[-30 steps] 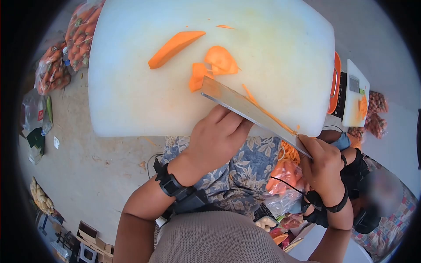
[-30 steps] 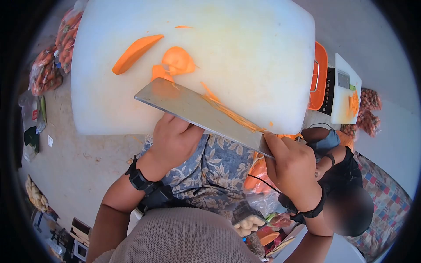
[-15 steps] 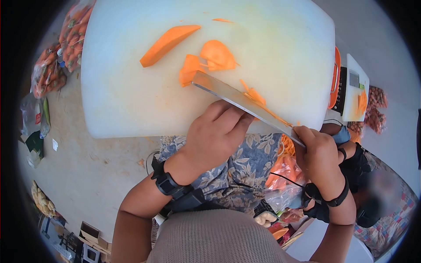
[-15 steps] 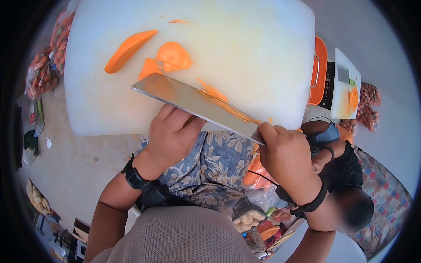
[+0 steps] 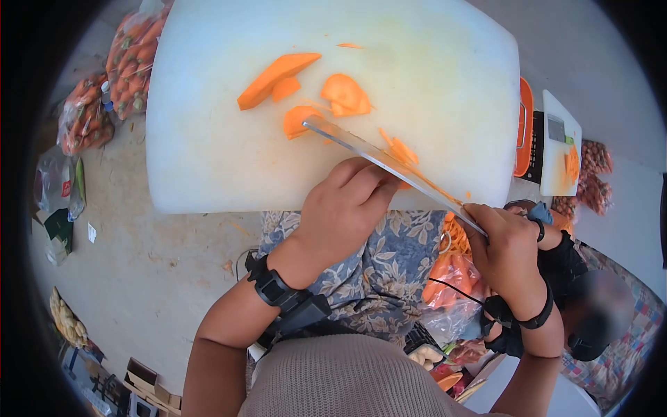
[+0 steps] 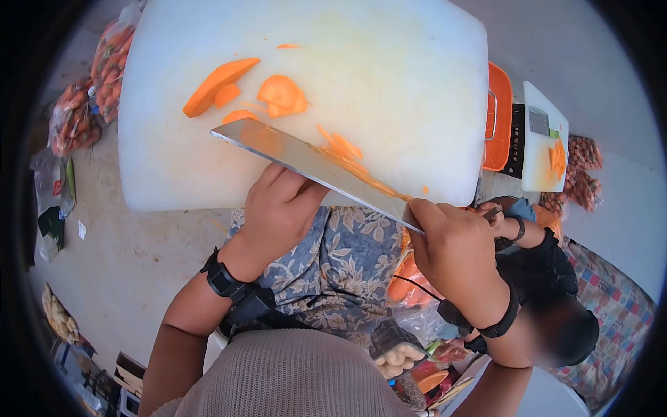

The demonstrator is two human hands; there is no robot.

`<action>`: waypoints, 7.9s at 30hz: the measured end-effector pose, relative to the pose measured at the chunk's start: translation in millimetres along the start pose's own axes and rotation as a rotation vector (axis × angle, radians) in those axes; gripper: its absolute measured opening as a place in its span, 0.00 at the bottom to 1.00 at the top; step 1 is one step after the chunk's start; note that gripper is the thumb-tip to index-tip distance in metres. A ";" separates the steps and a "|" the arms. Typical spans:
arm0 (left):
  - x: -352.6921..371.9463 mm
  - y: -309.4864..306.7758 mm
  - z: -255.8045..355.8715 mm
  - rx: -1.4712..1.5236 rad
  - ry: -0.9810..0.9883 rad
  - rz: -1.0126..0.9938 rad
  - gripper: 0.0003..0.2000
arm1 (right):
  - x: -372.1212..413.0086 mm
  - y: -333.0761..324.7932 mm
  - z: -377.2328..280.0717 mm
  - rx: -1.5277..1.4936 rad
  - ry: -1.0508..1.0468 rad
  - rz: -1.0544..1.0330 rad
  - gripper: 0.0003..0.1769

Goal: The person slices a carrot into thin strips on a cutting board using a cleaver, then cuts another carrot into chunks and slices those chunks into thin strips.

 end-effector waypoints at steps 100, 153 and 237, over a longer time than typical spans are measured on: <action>4.3 1.3 -4.1 0.002 0.046 0.132 0.10 | -28.6 2.6 -14.5 -0.068 0.059 0.054 0.10; 5.7 -0.4 -3.7 -0.004 0.047 0.151 0.08 | -24.4 -0.2 -19.2 -0.028 0.100 0.046 0.13; 3.6 5.6 0.0 -0.016 0.080 0.185 0.06 | -7.8 33.8 -12.8 -0.100 0.150 0.141 0.16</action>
Point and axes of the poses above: each hand's wrist, its own x-axis away from the middle knuckle, its own y-axis out of the palm, z = x × y, the point moved 8 cm from there along -x, towards the middle knuckle, and after that the axes turned 6 degrees about x, right-handed, at the moved point
